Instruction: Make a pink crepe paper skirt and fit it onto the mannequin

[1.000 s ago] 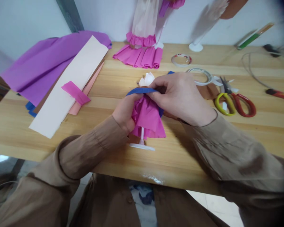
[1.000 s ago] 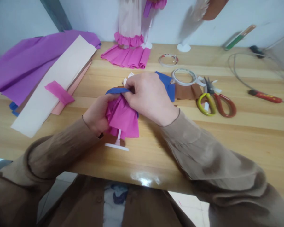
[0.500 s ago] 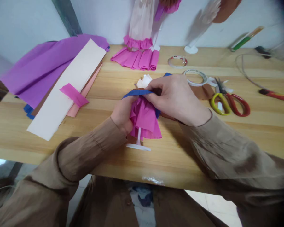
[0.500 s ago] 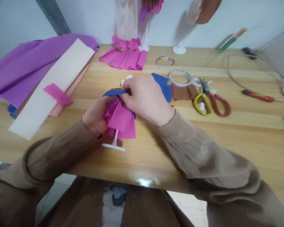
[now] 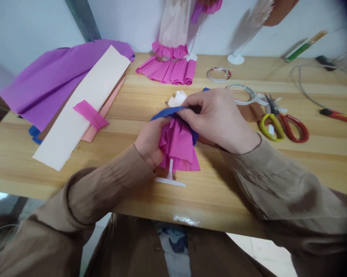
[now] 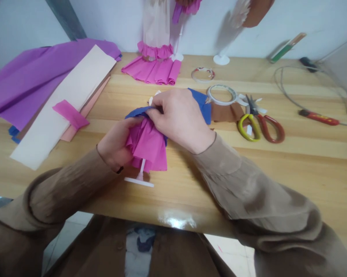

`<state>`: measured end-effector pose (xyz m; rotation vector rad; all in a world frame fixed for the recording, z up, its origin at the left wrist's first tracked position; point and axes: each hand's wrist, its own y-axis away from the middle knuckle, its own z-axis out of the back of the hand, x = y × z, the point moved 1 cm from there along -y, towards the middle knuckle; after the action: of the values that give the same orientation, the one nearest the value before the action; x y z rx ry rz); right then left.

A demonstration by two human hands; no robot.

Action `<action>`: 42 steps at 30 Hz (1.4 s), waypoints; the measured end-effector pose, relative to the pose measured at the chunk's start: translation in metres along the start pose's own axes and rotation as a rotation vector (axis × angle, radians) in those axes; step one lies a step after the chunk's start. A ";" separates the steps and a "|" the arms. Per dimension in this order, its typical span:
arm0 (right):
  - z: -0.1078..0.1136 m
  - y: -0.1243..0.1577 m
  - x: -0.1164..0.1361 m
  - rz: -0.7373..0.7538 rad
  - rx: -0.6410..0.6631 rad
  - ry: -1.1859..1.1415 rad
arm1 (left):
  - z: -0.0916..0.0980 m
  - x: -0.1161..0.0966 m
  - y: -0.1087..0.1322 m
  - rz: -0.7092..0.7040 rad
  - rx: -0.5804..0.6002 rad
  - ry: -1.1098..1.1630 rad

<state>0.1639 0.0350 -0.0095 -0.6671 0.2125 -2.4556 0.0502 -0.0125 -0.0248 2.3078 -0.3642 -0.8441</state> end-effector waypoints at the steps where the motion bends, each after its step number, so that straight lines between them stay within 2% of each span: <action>1: 0.000 0.000 0.000 -0.002 -0.004 0.001 | 0.000 -0.001 0.001 -0.005 -0.011 -0.010; 4: -0.001 0.000 -0.001 0.005 -0.009 -0.014 | 0.000 -0.001 0.002 -0.003 -0.032 -0.024; 8: -0.001 0.001 0.000 -0.003 -0.009 -0.024 | 0.001 -0.001 -0.002 -0.071 0.043 -0.030; 11: 0.000 0.001 0.001 -0.023 -0.008 -0.008 | 0.002 0.000 -0.005 -0.114 0.047 -0.015; 17: -0.005 0.001 0.000 0.129 -0.096 0.045 | 0.009 0.005 -0.012 -0.154 0.038 -0.067; 25: -0.009 0.000 -0.005 -0.023 -0.191 -0.073 | 0.007 0.010 -0.008 -0.171 0.016 -0.136; 30: -0.008 0.000 -0.003 -0.051 -0.187 -0.089 | 0.007 0.011 -0.008 -0.150 0.002 -0.113; 36: -0.005 -0.003 -0.002 0.090 -0.018 -0.026 | 0.005 0.013 -0.005 -0.197 0.053 -0.111; 42: -0.007 -0.005 -0.004 0.020 -0.079 -0.084 | 0.004 0.013 -0.004 -0.182 0.036 -0.127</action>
<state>0.1611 0.0411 -0.0158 -0.7972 0.2832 -2.4045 0.0579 -0.0169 -0.0361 2.3533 -0.2274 -1.0853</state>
